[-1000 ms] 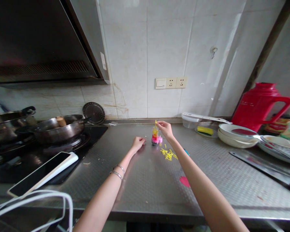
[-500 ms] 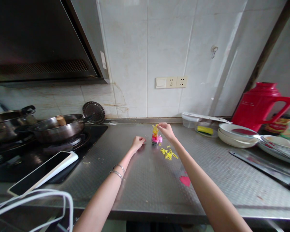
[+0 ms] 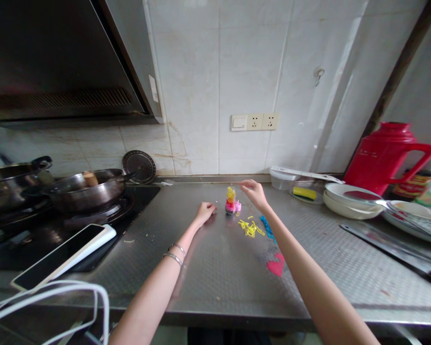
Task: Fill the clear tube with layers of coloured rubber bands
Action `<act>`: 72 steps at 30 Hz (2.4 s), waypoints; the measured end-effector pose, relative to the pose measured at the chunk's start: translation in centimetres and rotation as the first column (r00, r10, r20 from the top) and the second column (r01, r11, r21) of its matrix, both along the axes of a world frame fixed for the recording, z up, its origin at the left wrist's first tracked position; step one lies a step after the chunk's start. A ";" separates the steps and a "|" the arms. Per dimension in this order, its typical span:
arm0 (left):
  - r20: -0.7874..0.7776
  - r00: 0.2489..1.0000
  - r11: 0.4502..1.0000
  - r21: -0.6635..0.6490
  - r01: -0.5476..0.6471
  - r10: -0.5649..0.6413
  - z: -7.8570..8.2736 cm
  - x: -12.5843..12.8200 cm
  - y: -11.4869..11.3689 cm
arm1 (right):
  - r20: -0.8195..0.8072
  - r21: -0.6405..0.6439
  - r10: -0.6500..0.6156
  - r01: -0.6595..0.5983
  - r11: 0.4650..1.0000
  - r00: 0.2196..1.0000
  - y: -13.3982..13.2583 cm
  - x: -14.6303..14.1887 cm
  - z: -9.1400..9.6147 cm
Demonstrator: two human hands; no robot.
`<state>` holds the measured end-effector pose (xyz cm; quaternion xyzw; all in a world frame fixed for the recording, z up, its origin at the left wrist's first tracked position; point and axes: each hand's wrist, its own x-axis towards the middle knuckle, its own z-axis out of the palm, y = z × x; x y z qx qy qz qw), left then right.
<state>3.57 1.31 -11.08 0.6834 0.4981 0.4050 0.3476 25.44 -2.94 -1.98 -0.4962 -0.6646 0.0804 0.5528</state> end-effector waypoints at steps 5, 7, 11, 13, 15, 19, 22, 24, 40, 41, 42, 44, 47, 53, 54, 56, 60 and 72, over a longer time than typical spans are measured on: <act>-0.030 1.000 1.000 0.020 0.007 -0.007 0.1 0.0 -0.2 | 0.168 -0.203 0.009 0.025 0.979 0.986 -1.1 2.9 -2.6; -0.042 0.999 1.000 0.027 0.006 -0.005 0.2 0.0 -0.2 | 0.245 -0.273 0.035 0.035 0.961 0.969 -1.5 4.0 -3.7; -0.059 0.998 0.998 0.052 0.016 -0.013 0.2 0.0 -0.3 | 0.356 -0.375 0.114 0.030 0.927 0.928 -2.3 5.3 -5.2; -0.063 0.998 0.998 0.060 0.019 -0.015 0.1 0.0 -0.2 | 0.379 -0.415 0.170 0.003 0.910 0.910 -2.4 5.5 -5.5; -0.063 0.998 0.998 0.060 0.017 -0.013 0.1 0.0 -0.2 | 0.395 -0.441 0.210 -0.016 0.897 0.894 -2.5 5.3 -5.6; -0.078 0.997 0.999 0.049 0.009 -0.005 0.3 0.0 -0.4 | 0.446 -0.454 0.229 -0.001 0.891 0.865 -2.3 4.8 -5.8; -0.085 0.996 0.999 0.052 0.016 -0.012 0.4 0.0 -0.5 | 0.483 -0.446 0.236 0.004 0.895 0.843 -2.2 4.8 -6.0; -0.088 0.996 0.998 0.054 0.024 -0.019 0.4 0.0 -0.5 | 0.497 -0.438 0.239 0.003 0.899 0.834 -2.2 4.9 -6.0; -0.085 0.996 0.998 0.055 0.033 -0.028 0.3 0.1 -0.5 | 0.351 -0.546 0.352 -0.116 0.830 0.868 -3.2 2.7 -5.8; -0.089 0.996 0.998 0.053 0.032 -0.027 0.3 0.1 -0.5 | 0.369 -0.538 0.349 -0.108 0.836 0.862 -3.4 2.6 -5.7; -0.092 0.995 0.998 0.050 0.030 -0.025 0.3 0.1 -0.5 | 0.391 -0.529 0.345 -0.099 0.843 0.853 -3.5 2.5 -5.5; -0.095 0.995 0.998 0.049 0.030 -0.025 0.3 0.1 -0.5 | 0.430 -0.513 0.331 -0.074 0.855 0.840 -3.9 2.1 -5.2; -0.095 0.995 0.998 0.050 0.028 -0.024 0.3 0.1 -0.5 | 0.450 -0.520 0.319 -0.046 0.853 0.834 -4.4 1.4 -4.7; -0.093 0.995 0.998 0.055 0.034 -0.029 0.1 0.1 -0.4 | 0.467 -0.505 0.351 -0.080 0.859 0.812 -4.5 0.6 -4.8; -0.094 0.995 0.998 0.052 0.035 -0.030 0.1 0.1 -0.4 | 0.470 -0.502 0.355 -0.087 0.861 0.808 -4.5 0.6 -4.9; -0.099 0.995 0.999 0.041 0.032 -0.028 0.1 0.2 -0.4 | 0.476 -0.492 0.358 -0.094 0.865 0.803 -4.2 0.6 -5.1; -0.096 0.995 0.999 0.037 0.019 -0.015 0.2 0.2 -0.4 | 0.479 -0.479 0.373 -0.119 0.870 0.795 -3.9 0.7 -5.5; -0.092 0.995 0.997 0.068 0.045 -0.038 0.5 0.1 -0.8 | 0.421 -0.492 0.350 -0.113 0.863 0.837 -4.3 0.6 -5.1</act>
